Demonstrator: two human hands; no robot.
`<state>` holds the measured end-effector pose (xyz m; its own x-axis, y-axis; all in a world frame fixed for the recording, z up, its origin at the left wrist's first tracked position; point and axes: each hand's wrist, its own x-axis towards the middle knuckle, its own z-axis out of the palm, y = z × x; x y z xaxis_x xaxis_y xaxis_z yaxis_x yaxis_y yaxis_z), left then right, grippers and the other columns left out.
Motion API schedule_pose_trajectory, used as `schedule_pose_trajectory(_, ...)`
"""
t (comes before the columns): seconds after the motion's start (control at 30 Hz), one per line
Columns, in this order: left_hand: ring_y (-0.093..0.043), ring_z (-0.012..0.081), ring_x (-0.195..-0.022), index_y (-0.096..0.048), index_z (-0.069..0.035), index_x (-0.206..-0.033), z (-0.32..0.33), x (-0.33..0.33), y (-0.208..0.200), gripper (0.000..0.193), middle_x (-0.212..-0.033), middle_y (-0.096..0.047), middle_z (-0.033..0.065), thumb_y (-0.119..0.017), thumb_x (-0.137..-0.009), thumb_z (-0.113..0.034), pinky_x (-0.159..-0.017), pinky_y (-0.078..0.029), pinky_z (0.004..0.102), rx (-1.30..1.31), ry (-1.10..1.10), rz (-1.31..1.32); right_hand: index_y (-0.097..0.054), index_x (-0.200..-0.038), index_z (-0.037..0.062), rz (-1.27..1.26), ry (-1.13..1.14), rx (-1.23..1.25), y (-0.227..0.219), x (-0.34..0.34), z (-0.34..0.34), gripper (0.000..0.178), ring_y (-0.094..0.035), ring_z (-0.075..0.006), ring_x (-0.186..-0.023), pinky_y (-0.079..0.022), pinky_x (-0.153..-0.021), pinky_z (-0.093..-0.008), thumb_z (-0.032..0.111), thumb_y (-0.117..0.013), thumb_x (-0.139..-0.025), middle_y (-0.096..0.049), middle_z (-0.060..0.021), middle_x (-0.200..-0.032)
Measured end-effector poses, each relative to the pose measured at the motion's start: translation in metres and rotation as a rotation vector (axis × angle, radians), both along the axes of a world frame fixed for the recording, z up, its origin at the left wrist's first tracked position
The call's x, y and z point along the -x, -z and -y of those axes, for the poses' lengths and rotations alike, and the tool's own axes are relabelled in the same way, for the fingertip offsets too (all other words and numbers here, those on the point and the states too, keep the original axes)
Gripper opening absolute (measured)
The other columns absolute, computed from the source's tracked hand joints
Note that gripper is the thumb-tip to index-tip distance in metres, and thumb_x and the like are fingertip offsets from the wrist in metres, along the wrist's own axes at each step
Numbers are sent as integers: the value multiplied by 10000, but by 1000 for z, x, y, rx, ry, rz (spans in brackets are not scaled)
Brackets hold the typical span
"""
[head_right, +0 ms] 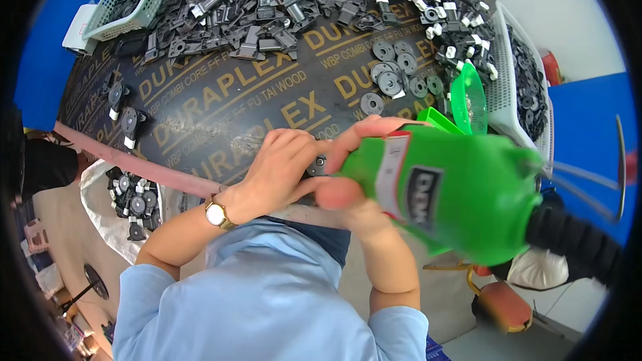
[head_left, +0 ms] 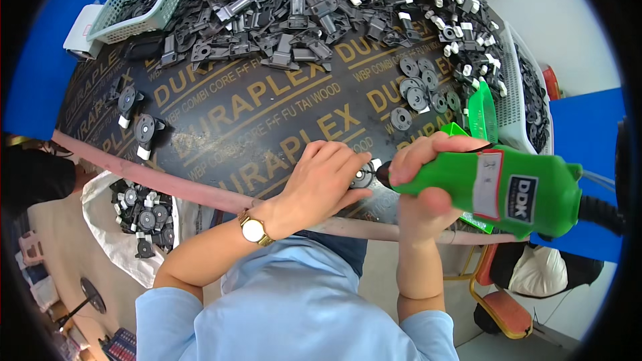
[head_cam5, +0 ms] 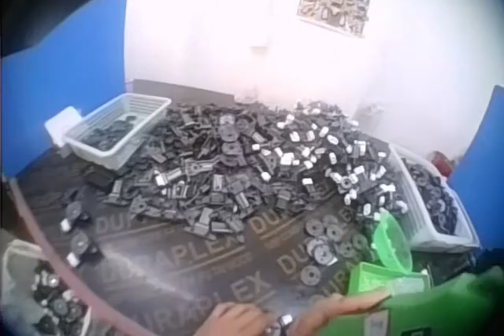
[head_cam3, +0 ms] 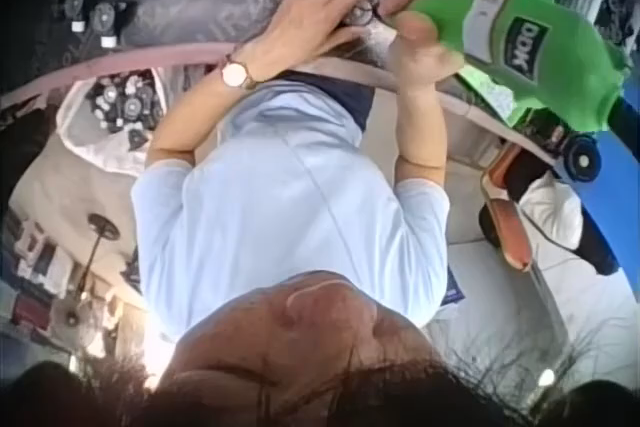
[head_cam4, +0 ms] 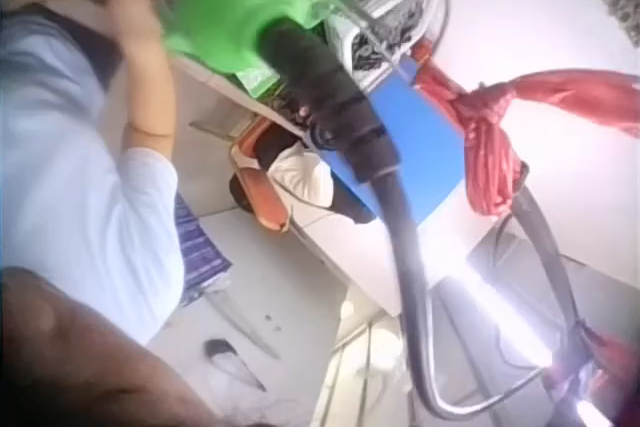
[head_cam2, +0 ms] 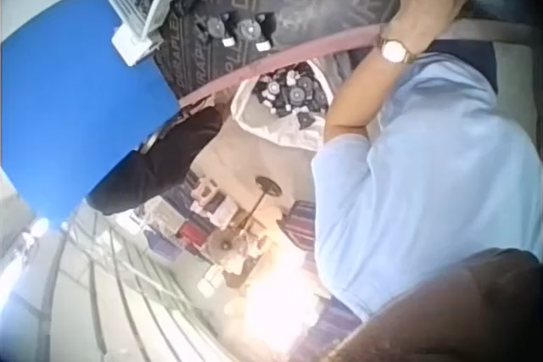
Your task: Assembling small plastic and metal components using an electric screwdriver at a workbench.
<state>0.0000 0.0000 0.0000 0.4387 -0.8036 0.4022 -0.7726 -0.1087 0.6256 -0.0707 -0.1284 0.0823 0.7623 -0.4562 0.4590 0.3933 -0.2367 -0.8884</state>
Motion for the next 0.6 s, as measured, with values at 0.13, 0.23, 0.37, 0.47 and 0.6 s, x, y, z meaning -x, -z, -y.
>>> schedule_pose_trajectory(0.13,-561,247,-1007,-602,-43,-1180,3,2,0,509,-990,-587,73,-756,-795,-338,-896,-419,384,14,-65,111,-442,-1181,52,-20,138,63,-4,-4,-13,753,-512,-158,-549,-445,-487,-285,626,-722,-782,-527,-57,-676)
schedule_pose_trajectory(0.23,-563,251,-979,-606,-43,-1147,4,5,-3,498,-975,-586,64,-761,-785,-348,-854,-429,378,-24,-116,126,-433,-1197,20,14,209,20,-5,-8,-13,812,-511,-153,-534,-438,-469,-277,663,-696,-777,-527,-53,-666)
schedule_pose_trajectory(0.37,-578,263,-926,-605,-42,-1110,-7,11,-9,487,-940,-595,71,-780,-767,-340,-791,-441,379,-119,-224,73,-443,-1221,14,282,154,32,-14,6,10,870,-499,-148,-496,-426,-421,-285,755,-588,-790,-494,-40,-626)
schedule_pose_trajectory(0.47,-608,292,-867,-628,-50,-1123,-55,-7,-25,444,-969,-623,108,-771,-777,-288,-725,-479,381,-19,-193,-123,-455,-1208,15,255,358,181,-21,27,64,806,-479,-126,-559,-406,-506,-263,727,-552,-845,-475,-38,-678)
schedule_pose_trajectory(0.6,-609,180,-967,-625,-15,-1169,-187,-24,-49,368,-1016,-642,67,-628,-862,-218,-856,-480,318,-12,-356,-598,-459,-1184,-2,221,459,181,-9,36,113,770,-464,-124,-588,-401,-545,-255,704,-523,-884,-464,-44,-695)
